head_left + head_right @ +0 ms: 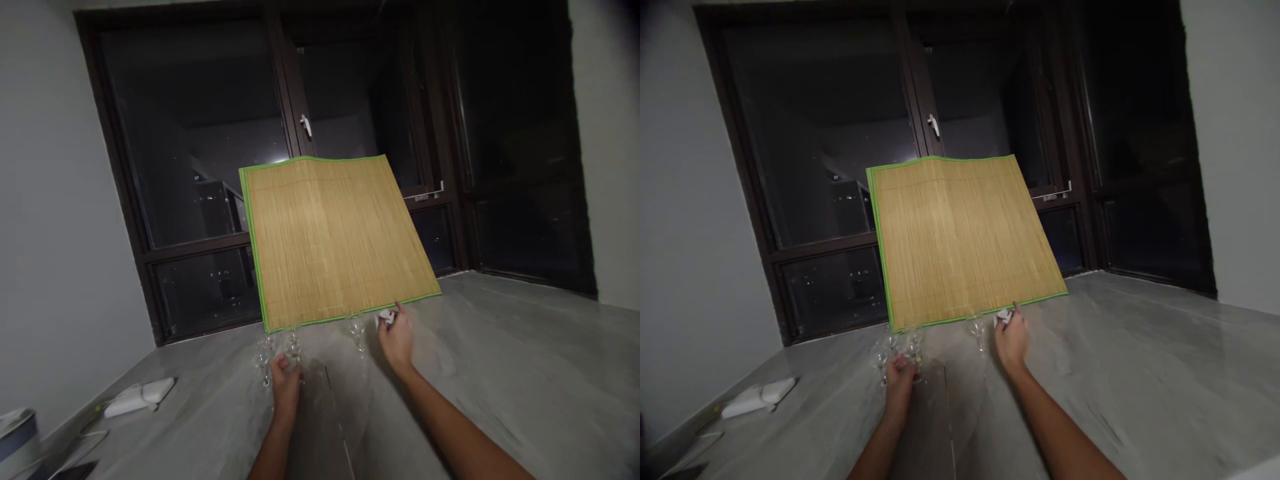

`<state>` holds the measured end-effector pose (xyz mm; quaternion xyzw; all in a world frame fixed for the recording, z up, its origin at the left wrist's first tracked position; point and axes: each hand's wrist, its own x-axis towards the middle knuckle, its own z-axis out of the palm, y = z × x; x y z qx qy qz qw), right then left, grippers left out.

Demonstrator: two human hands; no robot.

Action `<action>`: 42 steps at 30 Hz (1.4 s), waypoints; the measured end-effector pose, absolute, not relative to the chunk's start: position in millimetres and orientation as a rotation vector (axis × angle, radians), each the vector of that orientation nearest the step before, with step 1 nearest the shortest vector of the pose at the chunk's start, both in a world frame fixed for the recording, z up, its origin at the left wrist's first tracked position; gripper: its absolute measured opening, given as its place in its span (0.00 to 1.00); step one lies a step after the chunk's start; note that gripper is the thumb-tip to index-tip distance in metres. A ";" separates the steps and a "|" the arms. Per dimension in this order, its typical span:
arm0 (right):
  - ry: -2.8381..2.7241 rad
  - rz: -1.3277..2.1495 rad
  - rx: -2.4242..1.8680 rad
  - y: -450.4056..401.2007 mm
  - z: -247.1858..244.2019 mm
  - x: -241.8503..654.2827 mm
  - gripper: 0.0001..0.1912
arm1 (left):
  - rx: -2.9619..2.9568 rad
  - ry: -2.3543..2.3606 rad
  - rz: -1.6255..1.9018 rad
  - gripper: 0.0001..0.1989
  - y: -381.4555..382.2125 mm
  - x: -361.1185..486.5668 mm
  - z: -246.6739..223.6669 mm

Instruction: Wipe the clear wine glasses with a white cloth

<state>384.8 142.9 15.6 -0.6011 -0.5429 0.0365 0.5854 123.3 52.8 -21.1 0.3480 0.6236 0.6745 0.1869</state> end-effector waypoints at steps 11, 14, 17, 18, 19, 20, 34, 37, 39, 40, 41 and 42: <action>-1.810 0.163 -1.084 117.6 3.3 344.8 0.28 | 0.773 1.241 1.834 0.31 58.3 127.4 -26.6; -2.035 0.117 -1.268 118.2 0.0 342.8 0.30 | 0.795 1.243 1.838 0.28 56.8 129.0 -25.8; -2.150 0.116 -1.422 118.2 -1.1 343.1 0.30 | 0.790 1.253 1.850 0.26 54.9 132.7 -23.1; -2.168 0.131 -1.462 117.9 -0.8 343.4 0.30 | 0.788 1.255 1.852 0.26 54.1 133.8 -22.0; -2.180 0.144 -1.492 117.5 -0.3 343.7 0.30 | 0.785 1.257 1.851 0.26 53.5 134.7 -20.9; -2.189 0.153 -1.514 117.2 0.3 344.1 0.30 | 0.781 1.259 1.851 0.25 52.8 135.2 -19.9; -2.252 0.112 -1.551 126.7 -3.5 347.3 0.23 | 0.807 1.272 1.860 0.16 46.9 135.9 -16.2; -2.241 0.124 -1.527 127.7 -4.3 347.5 0.22 | 0.804 1.312 1.844 0.16 47.5 137.0 -14.8; -2.229 0.138 -1.494 127.9 -5.1 347.9 0.21 | 0.819 1.341 1.834 0.16 48.1 138.0 -14.3; -2.223 0.150 -1.472 127.7 -5.7 347.8 0.21 | 0.832 1.364 1.828 0.16 48.2 138.5 -14.2; -2.217 0.165 -1.444 127.4 -6.4 347.4 0.21 | 0.853 1.400 1.822 0.17 48.1 139.1 -14.2; -2.212 0.182 -1.411 126.8 -7.2 346.4 0.21 | 0.891 1.448 1.815 0.18 47.7 139.6 -14.4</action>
